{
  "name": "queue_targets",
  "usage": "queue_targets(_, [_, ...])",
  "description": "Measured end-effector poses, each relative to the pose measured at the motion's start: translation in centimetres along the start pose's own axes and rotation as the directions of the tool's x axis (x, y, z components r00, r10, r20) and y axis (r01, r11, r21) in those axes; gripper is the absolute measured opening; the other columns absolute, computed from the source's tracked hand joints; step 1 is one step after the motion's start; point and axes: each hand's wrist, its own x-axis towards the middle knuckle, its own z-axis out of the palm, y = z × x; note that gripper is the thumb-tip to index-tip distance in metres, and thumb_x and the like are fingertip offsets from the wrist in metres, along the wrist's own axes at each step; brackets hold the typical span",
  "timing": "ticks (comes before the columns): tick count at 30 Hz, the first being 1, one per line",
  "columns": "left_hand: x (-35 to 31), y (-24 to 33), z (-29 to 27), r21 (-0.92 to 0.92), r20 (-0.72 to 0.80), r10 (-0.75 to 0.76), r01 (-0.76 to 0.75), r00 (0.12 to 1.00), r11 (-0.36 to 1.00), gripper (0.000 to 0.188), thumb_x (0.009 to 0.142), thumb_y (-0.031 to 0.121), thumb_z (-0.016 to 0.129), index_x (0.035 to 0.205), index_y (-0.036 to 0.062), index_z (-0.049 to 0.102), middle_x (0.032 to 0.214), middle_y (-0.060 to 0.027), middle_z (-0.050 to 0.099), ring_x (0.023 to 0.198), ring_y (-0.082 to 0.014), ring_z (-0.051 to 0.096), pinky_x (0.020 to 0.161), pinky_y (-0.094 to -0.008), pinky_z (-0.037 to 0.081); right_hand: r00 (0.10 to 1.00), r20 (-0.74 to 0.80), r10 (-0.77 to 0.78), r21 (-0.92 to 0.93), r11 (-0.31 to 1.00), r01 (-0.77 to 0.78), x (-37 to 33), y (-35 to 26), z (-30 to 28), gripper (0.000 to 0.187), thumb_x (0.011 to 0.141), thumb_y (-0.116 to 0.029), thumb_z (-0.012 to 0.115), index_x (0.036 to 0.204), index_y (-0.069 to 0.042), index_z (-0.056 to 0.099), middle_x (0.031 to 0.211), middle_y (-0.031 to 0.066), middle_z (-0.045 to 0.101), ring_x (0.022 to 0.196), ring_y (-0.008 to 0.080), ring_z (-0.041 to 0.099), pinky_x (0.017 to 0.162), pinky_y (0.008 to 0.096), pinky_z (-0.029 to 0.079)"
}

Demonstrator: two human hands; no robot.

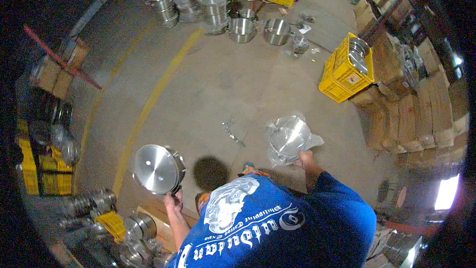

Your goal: The person picks up stainless steel pots and lids from the floor and stacks them into a yellow crate. They also unwrap plastic-wrapped items and place them on the floor or in the crate.

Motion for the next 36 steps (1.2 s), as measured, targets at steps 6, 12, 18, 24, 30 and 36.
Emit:
queue_targets(6, [10.0,7.5,7.9,0.292,0.292,-0.303,0.217,0.907,0.931,0.027,0.095,0.014,0.043,0.111,-0.0040,0.054,0.098,-0.0135,0.065,0.081,-0.0222,0.066,0.071,-0.0304,0.056,0.996,-0.078,0.039,0.290,0.957,-0.014,-6.3,2.9,7.1,0.042,0.084,-0.013,0.050,0.125,-0.003,0.046,0.108,0.0180,0.060,0.081,0.0317,0.065,0.066,0.0451,0.058])
queue_targets(12, [18.1,16.3,23.4,0.623,0.320,-0.444,0.166,0.837,0.764,0.024,0.089,0.005,0.051,0.108,-0.0100,0.053,0.096,-0.0184,0.064,0.077,-0.0259,0.066,0.058,-0.0333,0.057,0.985,-0.082,0.150,0.259,0.958,-0.124,-12.6,5.7,14.1,0.030,0.084,-0.024,0.060,0.105,-0.003,0.056,0.082,0.0128,0.060,0.068,0.0246,0.062,0.055,0.0388,0.055])
queue_targets(18, [23.7,14.3,43.9,0.870,0.243,-0.607,0.107,0.757,0.482,0.023,0.092,0.013,0.049,0.110,-0.0007,0.057,0.093,-0.0122,0.067,0.078,-0.0220,0.067,0.055,-0.0289,0.057,0.861,-0.115,0.496,0.619,0.713,-0.328,-14.8,4.5,15.5,0.024,0.087,-0.028,0.057,0.093,-0.005,0.056,0.077,0.0109,0.059,0.060,0.0239,0.060,0.050,0.0367,0.054])
queue_targets(24, [25.4,3.5,56.6,0.905,0.202,-0.656,0.118,0.727,0.409,0.022,0.090,0.007,0.046,0.105,-0.0047,0.056,0.094,-0.0150,0.065,0.079,-0.0267,0.066,0.065,-0.0353,0.057,0.804,-0.232,0.548,0.771,0.607,-0.191,-8.7,5.9,12.8,0.021,0.085,-0.019,0.055,0.099,-0.003,0.055,0.083,0.0128,0.060,0.063,0.0279,0.062,0.053,0.0393,0.055])
queue_targets(30, [33.4,-6.6,66.7,0.931,0.138,-0.660,0.131,0.739,0.342,0.020,0.089,0.007,0.049,0.105,-0.0036,0.057,0.092,-0.0137,0.065,0.080,-0.0252,0.065,0.066,-0.0364,0.056,0.886,-0.123,0.447,0.597,0.746,-0.293,6.4,0.4,13.1,0.029,0.082,-0.027,0.062,0.100,-0.005,0.056,0.087,0.0131,0.061,0.068,0.0254,0.062,0.056,0.0399,0.054])
queue_targets(36, [41.9,-17.6,74.0,0.939,-0.087,-0.640,0.278,0.764,0.205,0.020,0.090,0.006,0.047,0.107,-0.0009,0.056,0.096,-0.0140,0.064,0.080,-0.0274,0.064,0.069,-0.0379,0.057,0.877,-0.048,0.478,0.734,0.612,-0.294,23.4,-16.0,16.8,0.035,0.076,-0.028,0.071,0.105,-0.014,0.057,0.098,0.0109,0.061,0.082,0.0193,0.061,0.060,0.0390,0.052])
